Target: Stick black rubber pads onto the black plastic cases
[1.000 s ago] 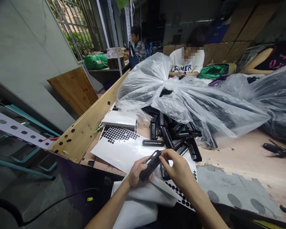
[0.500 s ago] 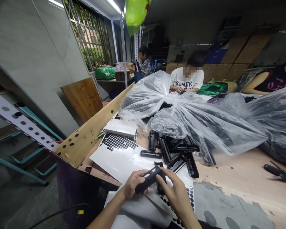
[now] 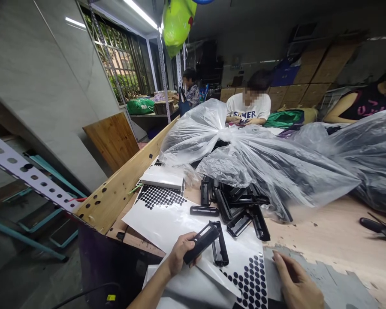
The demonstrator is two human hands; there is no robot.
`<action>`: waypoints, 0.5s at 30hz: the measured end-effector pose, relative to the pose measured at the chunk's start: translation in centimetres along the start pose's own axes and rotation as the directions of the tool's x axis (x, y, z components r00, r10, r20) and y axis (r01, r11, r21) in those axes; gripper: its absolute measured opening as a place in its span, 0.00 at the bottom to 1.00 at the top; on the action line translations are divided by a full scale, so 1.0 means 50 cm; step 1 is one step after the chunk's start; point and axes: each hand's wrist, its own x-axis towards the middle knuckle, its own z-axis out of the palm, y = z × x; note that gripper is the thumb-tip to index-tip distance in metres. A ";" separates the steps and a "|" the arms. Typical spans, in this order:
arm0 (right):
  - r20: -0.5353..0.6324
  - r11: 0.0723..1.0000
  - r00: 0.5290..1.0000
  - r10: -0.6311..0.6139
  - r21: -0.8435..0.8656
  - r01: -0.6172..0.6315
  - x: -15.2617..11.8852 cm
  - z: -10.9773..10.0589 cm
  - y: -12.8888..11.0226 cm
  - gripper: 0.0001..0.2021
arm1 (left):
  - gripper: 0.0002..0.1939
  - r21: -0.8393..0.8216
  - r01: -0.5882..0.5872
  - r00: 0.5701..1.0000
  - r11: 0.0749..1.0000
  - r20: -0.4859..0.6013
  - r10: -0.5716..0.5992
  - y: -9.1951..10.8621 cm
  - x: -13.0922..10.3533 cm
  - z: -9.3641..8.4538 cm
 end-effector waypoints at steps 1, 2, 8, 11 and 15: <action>-0.003 1.000 1.000 0.008 0.006 -0.008 0.005 -0.002 0.007 0.29 | 0.24 0.005 -0.003 1.000 1.000 0.002 0.003 0.000 0.001 0.000; -0.010 1.000 1.000 -0.004 0.011 0.004 0.007 -0.001 0.010 0.28 | 0.24 0.012 -0.004 1.000 1.000 0.003 0.004 0.000 0.001 0.001; -0.042 0.959 0.960 -0.279 -0.058 0.276 -0.019 0.041 -0.017 0.22 | 0.24 0.031 -0.002 1.000 1.000 -0.009 0.002 0.002 0.001 0.001; -0.054 0.936 0.939 -0.339 -0.121 0.331 -0.027 0.050 -0.026 0.21 | 0.25 0.033 0.000 1.000 0.999 -0.011 0.001 0.001 0.001 0.000; -0.069 0.927 0.929 -0.364 -0.119 0.354 -0.026 0.049 -0.027 0.21 | 0.25 0.021 -0.003 1.000 1.000 -0.014 0.003 -0.001 0.003 0.000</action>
